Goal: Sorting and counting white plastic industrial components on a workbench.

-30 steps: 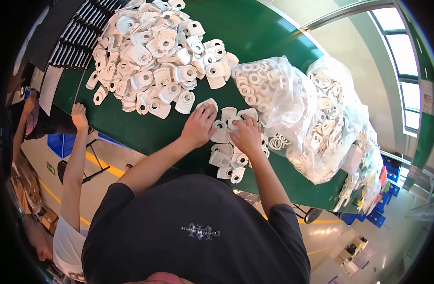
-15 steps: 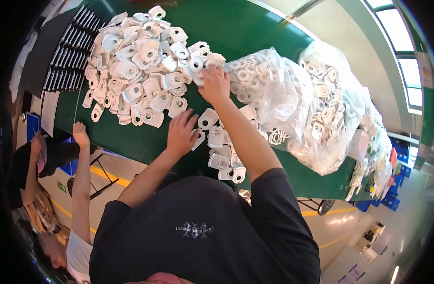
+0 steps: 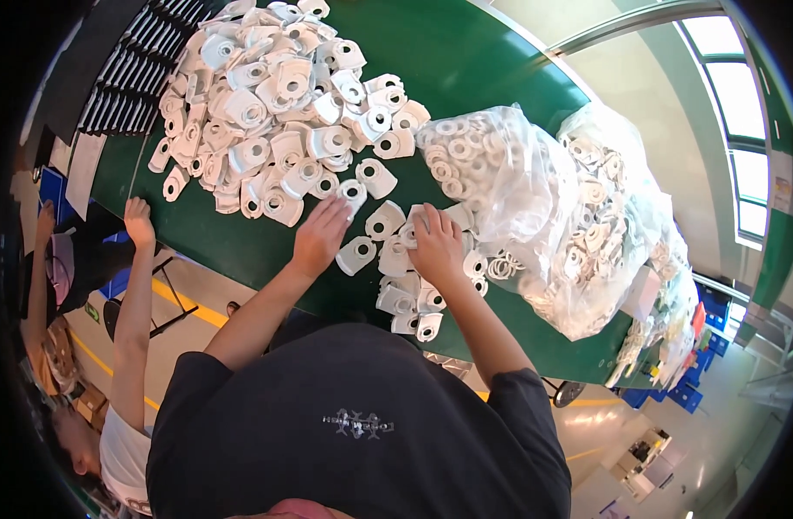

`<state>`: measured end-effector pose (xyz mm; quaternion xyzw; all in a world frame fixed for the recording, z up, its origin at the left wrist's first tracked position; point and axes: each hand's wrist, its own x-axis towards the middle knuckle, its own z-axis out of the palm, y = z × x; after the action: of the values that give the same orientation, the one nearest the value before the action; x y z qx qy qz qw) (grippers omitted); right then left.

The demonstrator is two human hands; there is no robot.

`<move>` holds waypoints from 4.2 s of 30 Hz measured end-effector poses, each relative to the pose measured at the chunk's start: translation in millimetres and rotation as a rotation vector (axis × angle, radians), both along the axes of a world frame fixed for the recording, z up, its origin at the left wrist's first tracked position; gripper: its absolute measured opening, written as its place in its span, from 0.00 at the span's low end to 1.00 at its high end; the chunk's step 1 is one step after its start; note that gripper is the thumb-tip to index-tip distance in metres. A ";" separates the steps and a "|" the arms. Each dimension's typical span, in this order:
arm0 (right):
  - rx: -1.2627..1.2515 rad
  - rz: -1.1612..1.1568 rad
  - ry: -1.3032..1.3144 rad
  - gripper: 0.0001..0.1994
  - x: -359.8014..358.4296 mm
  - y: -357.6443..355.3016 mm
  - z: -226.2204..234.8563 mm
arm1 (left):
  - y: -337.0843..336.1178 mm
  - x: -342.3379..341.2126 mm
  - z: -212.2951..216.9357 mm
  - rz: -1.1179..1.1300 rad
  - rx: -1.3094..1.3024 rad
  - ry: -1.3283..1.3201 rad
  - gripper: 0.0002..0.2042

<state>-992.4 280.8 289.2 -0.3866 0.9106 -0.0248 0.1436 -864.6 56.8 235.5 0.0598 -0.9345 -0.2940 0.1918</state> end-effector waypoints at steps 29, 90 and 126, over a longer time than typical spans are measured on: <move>-0.422 -0.034 -0.035 0.25 -106.3 -100.7 -28.7 | 63.6 -33.2 -15.9 -0.185 0.003 -0.295 0.39; -0.615 -0.381 -0.073 0.24 -159.6 -206.5 -50.7 | -48.2 -22.1 12.4 0.276 -0.097 -0.109 0.19; -0.762 -0.529 -0.433 0.19 -99.5 -127.4 -40.9 | -90.1 -152.4 4.4 0.159 -0.263 -0.194 0.24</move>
<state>-1091.9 153.4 248.3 -0.1538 0.8530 -0.4700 0.1669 -1017.0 -33.3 239.9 0.1359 -0.9713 -0.1460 0.1293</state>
